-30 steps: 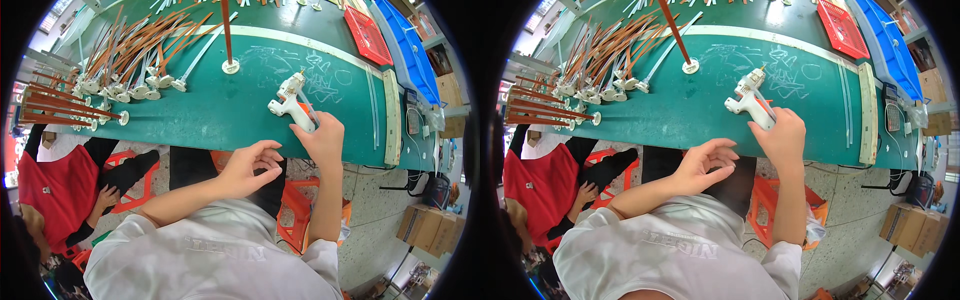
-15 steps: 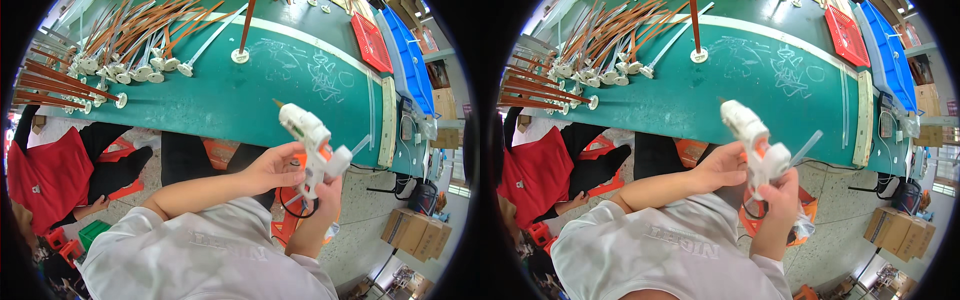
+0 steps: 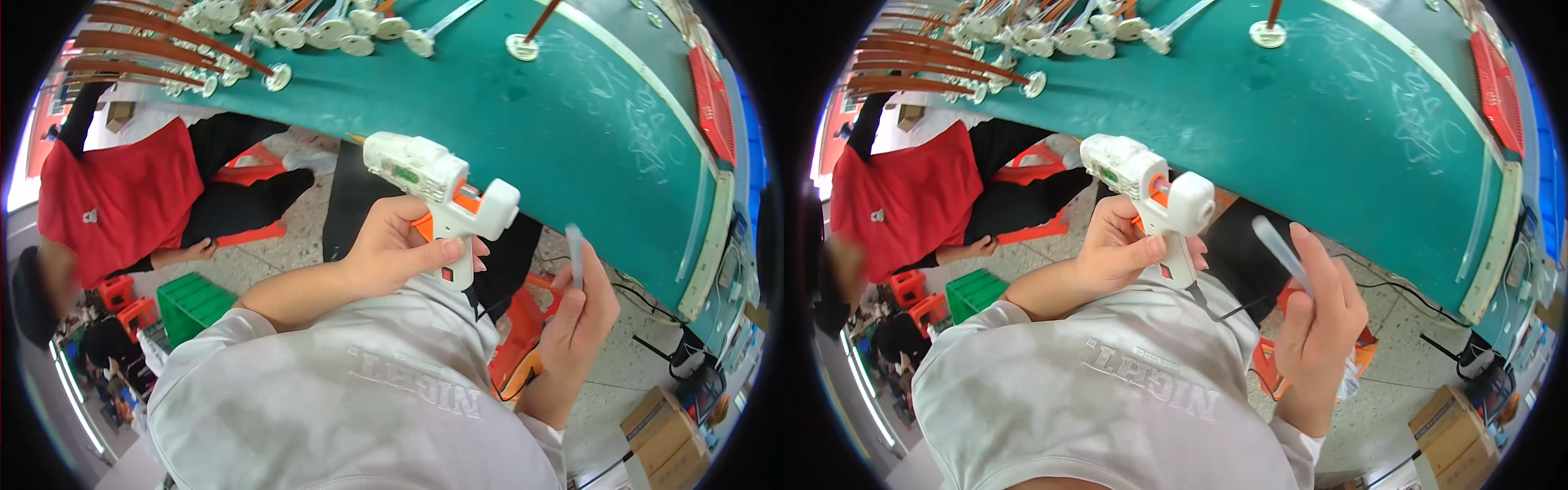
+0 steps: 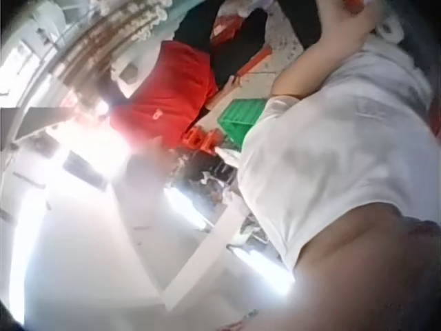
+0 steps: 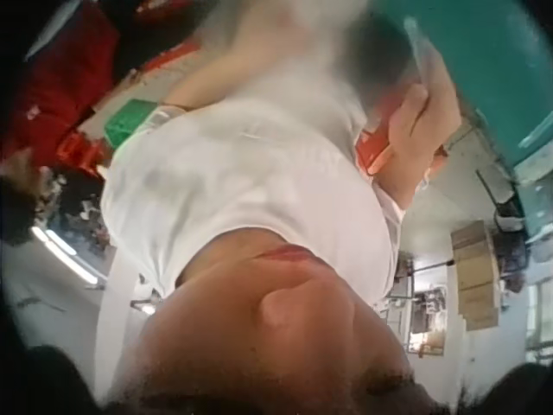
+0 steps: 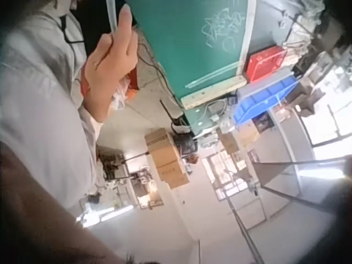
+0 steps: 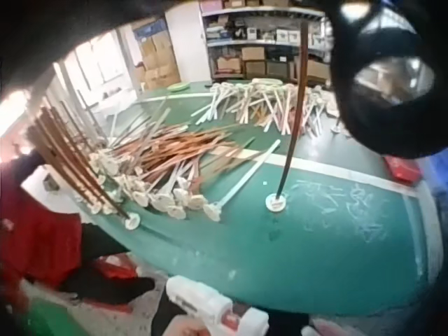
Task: Assembling decorative items by gluing wooden sticks to circular paper bases and attaching decorative strips using a hot glue gun.
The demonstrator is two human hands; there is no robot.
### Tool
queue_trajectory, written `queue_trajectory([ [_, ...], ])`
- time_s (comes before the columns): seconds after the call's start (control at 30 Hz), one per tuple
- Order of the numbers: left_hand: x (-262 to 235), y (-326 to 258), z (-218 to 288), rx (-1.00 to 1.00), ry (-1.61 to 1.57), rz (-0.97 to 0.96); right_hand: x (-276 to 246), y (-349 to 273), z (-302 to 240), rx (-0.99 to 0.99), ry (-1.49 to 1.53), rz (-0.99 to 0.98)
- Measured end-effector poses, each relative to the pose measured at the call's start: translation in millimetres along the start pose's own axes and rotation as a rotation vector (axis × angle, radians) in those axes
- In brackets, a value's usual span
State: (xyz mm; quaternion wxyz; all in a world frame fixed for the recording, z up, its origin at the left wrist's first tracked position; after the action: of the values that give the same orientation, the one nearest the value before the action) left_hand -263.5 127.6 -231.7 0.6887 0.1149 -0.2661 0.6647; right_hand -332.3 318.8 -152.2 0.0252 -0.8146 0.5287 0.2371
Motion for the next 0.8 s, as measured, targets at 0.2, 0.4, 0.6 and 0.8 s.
queue_trajectory([
  [0.2, -14, -14, 8, -0.006, 0.116, 0.096, 21, 7, -11, -0.102, -0.183, -0.1],
  [0.4, -20, -13, 11, 0.002, 0.142, 0.063, 25, 9, -16, -0.101, -0.258, -0.098],
  [0.6, -23, -7, 17, 0.023, 0.259, 0.083, 27, 14, -19, -0.162, -0.307, -0.132],
  [0.8, -22, -4, 17, 0.001, 0.341, 0.078, 26, 22, -27, -0.263, -0.302, -0.157],
])
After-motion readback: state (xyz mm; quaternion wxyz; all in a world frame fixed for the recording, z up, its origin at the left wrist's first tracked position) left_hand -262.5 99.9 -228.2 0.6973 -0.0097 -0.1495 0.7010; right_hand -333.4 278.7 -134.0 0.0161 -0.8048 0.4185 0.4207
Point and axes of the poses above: each hand's wrist, its own y-axis towards the middle knuckle, its own x-axis out of the palm, z = x × y, the point moved 9 cm from there along y, towards the middle knuckle, and after that the axes turned 9 degrees about y, right-handed, at the moved point
